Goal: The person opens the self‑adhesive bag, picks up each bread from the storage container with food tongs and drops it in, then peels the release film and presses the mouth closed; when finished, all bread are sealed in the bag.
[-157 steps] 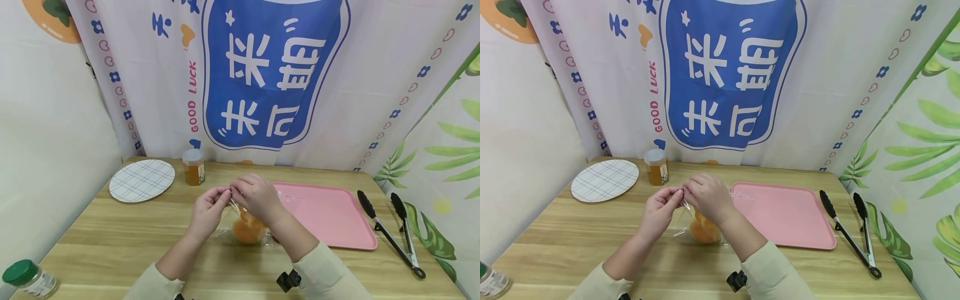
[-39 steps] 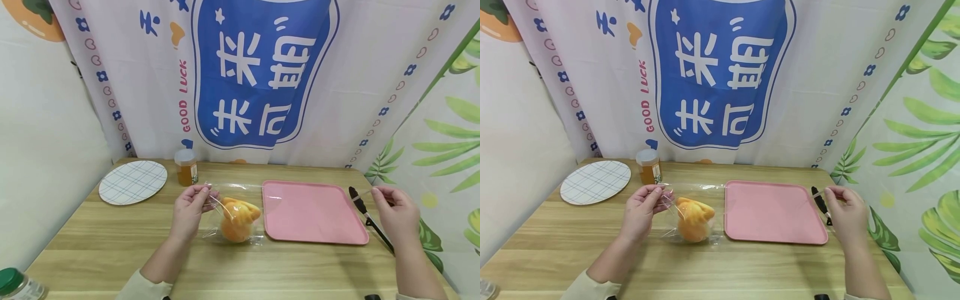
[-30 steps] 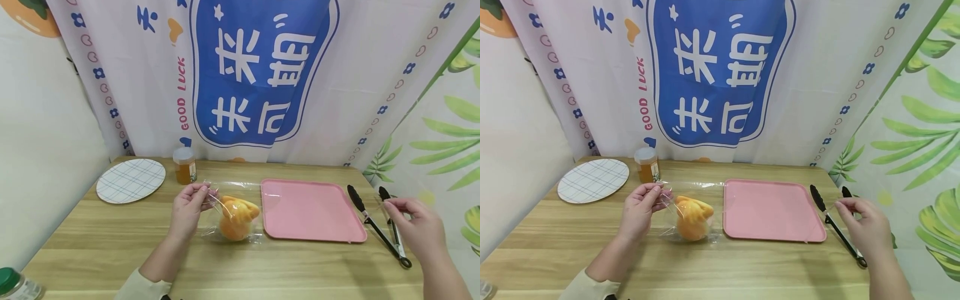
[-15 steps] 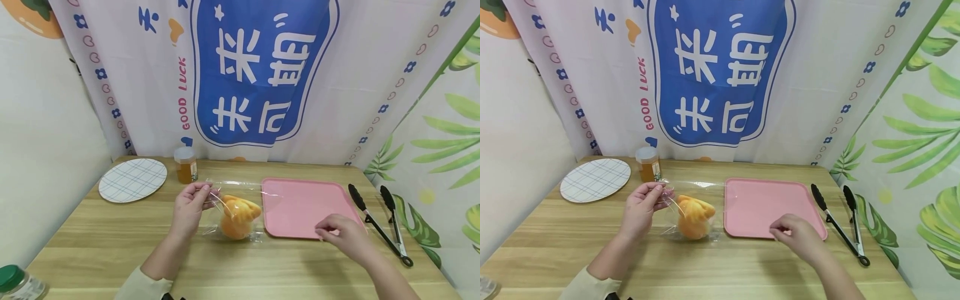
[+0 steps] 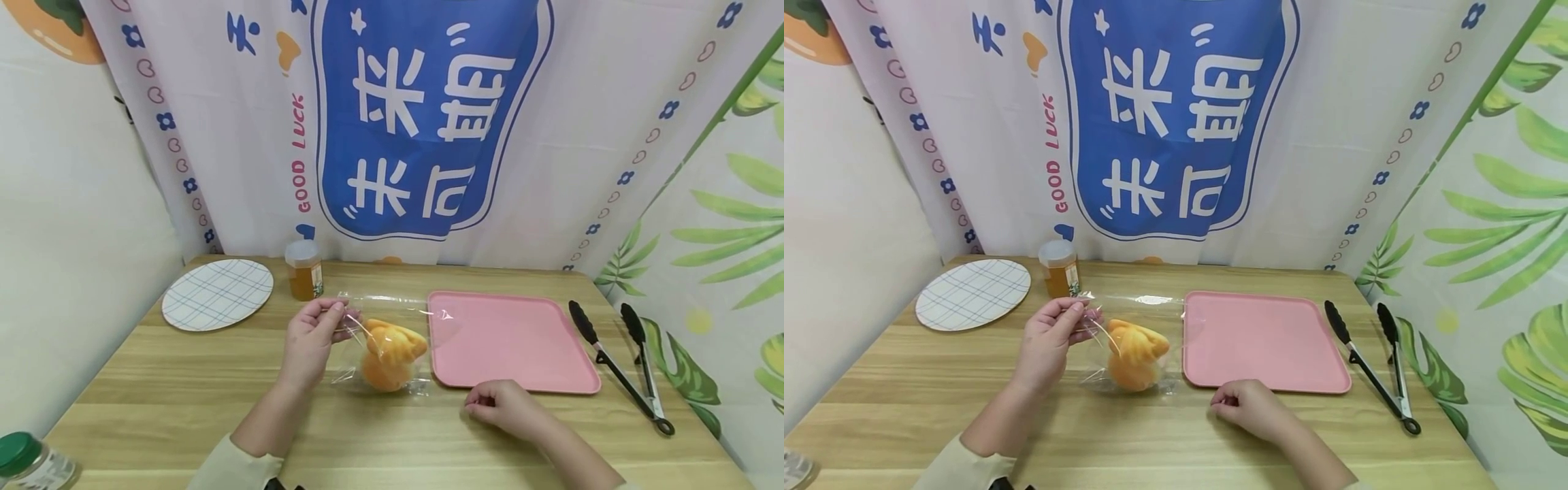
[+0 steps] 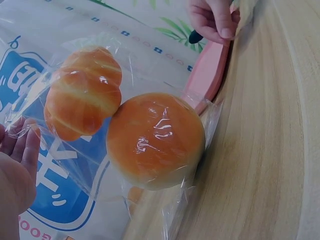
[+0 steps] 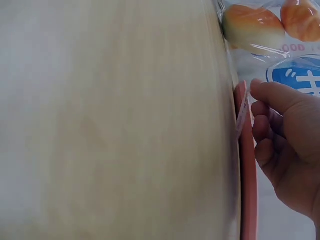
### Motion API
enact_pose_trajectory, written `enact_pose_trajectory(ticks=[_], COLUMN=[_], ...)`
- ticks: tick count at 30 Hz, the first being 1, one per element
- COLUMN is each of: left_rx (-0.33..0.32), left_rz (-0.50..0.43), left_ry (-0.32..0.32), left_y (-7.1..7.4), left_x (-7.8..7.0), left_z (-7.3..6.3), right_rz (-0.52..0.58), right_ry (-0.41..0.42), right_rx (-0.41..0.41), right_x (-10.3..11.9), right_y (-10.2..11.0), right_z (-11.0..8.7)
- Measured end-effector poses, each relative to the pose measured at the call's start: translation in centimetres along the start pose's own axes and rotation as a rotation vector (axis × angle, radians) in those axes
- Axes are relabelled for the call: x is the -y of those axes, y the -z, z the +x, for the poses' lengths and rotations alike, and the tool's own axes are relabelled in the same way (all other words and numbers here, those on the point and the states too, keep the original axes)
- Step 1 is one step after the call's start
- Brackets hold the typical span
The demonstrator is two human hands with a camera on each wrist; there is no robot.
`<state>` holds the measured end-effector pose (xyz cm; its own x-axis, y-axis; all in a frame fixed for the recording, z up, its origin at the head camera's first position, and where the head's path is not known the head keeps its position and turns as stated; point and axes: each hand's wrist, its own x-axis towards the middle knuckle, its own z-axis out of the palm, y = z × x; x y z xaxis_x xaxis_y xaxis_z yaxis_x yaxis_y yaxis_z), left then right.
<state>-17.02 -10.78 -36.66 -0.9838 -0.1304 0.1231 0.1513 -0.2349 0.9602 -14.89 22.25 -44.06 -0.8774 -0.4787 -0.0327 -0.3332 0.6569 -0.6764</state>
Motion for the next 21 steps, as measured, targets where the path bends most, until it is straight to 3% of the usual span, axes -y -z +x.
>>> enact_pose_trajectory(ticks=[9, 13, 16, 21], left_rx=[-0.004, -0.003, -0.004, -0.004], left_rz=[0.02, 0.017, 0.022, 0.025], left_ry=[0.01, 0.01, 0.013, 0.016], left_y=[0.1, 0.1, 0.1, 0.1], left_x=[0.0, 0.0, 0.0, -0.1], left_z=[0.0, 0.0, 0.1, 0.1], right_rz=[0.092, 0.237, 0.339, 0.34], right_ry=[-0.023, -0.079, -0.109, -0.069], right_rx=[0.091, 0.105, 0.069, -0.112], right_x=[-0.3, -0.2, 0.0, 1.4], right_y=[-0.8, -0.6, -0.1, 1.8], right_z=[0.4, 0.4, 0.3, 1.2])
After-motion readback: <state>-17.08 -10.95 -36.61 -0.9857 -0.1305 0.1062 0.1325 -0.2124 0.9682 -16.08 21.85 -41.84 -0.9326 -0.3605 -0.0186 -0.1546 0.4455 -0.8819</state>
